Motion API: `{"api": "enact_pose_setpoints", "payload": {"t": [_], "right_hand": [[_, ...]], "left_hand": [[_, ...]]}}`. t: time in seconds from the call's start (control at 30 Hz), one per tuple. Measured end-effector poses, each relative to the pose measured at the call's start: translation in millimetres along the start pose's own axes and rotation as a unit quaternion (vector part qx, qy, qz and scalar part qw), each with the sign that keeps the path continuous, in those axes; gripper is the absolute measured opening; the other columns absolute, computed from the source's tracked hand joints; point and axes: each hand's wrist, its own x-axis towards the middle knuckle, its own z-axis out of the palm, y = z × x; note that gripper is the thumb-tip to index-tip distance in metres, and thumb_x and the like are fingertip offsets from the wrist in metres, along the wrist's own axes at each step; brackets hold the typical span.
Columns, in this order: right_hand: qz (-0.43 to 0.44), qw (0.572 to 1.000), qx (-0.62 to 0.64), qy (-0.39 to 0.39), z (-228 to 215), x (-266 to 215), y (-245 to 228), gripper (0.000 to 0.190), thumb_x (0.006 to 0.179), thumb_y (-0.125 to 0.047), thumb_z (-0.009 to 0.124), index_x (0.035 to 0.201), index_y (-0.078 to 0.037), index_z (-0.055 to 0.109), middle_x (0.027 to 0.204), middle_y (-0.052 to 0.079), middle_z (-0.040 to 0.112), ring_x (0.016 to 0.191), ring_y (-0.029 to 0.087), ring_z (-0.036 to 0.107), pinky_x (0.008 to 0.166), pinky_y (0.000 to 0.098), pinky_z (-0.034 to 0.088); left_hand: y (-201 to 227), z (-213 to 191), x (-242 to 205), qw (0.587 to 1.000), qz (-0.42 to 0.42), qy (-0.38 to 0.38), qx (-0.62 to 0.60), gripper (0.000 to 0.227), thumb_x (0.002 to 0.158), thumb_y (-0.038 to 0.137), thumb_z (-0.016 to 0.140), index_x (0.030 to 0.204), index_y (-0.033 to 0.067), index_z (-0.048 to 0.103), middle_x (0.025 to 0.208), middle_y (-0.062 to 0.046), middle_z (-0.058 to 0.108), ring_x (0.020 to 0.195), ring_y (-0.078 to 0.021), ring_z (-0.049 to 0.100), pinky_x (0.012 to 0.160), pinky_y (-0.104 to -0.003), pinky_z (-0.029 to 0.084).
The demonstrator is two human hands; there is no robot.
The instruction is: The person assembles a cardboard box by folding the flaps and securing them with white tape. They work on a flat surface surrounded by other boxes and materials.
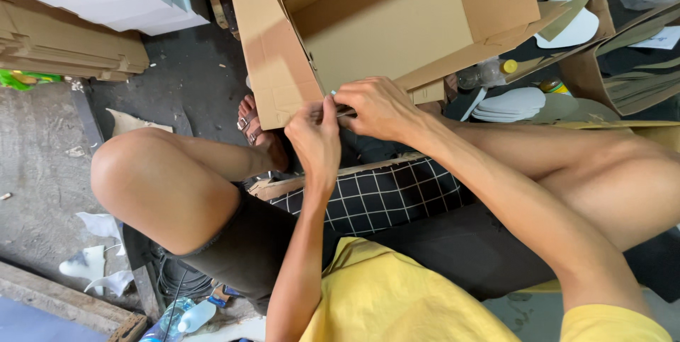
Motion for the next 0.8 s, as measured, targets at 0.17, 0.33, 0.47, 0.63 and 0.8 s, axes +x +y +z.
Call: {"api": "enact_pose_setpoints", "payload": {"t": [0.17,0.33,0.47,0.63,0.8], "right_hand": [[0.043,0.991,0.106,-0.068,-35,-1,-18,0.016,0.093,-0.022,0.066,0.104,-0.018,0.076,0.097,0.001,0.075,0.097,0.032,0.073,0.081,0.0438,0.056],[0.102,0.958,0.233,-0.13,-56,9,-15,0.028,0.097,-0.018,0.056,0.105,-0.015,0.082,0.103,0.007,0.08,0.099,0.034,0.074,0.09,0.0472,0.055],[0.116,0.96,0.217,-0.132,-59,19,-13,0.016,0.092,-0.019,0.063,0.092,-0.019,0.079,0.086,0.002,0.077,0.085,0.026,0.072,0.08,0.0435,0.055],[0.021,0.976,0.192,-0.097,-38,17,1,0.015,0.094,0.0,0.056,0.081,-0.007,0.061,0.081,0.01,0.069,0.08,0.034,0.066,0.077,0.0441,0.053],[-0.049,0.986,0.156,-0.02,-52,-2,12,0.028,0.085,0.012,0.047,0.078,-0.014,0.041,0.07,0.002,0.048,0.067,0.027,0.053,0.065,0.0379,0.048]], "left_hand": [[1,2,1,1.0,0.012,0.007,0.002,0.024,0.098,0.019,0.067,0.085,0.0048,0.081,0.073,-0.014,0.078,0.073,-0.0268,0.078,0.063,-0.036,0.057],[-5,6,0,0.999,0.038,0.014,0.011,0.024,0.1,0.017,0.066,0.087,0.0034,0.08,0.073,-0.016,0.077,0.072,-0.0279,0.077,0.062,-0.036,0.056],[-5,7,1,0.998,0.053,0.013,0.014,0.025,0.101,0.015,0.064,0.088,0.0019,0.08,0.073,-0.016,0.077,0.071,-0.0262,0.077,0.06,-0.035,0.055],[-10,9,7,0.997,0.073,0.016,0.024,0.023,0.1,0.015,0.065,0.088,0.0021,0.08,0.072,-0.017,0.076,0.073,-0.0308,0.078,0.06,-0.037,0.055],[-25,13,15,0.995,0.095,0.019,0.033,0.024,0.101,0.014,0.065,0.085,0.0026,0.078,0.069,-0.014,0.075,0.066,-0.0235,0.075,0.058,-0.032,0.053]]}}
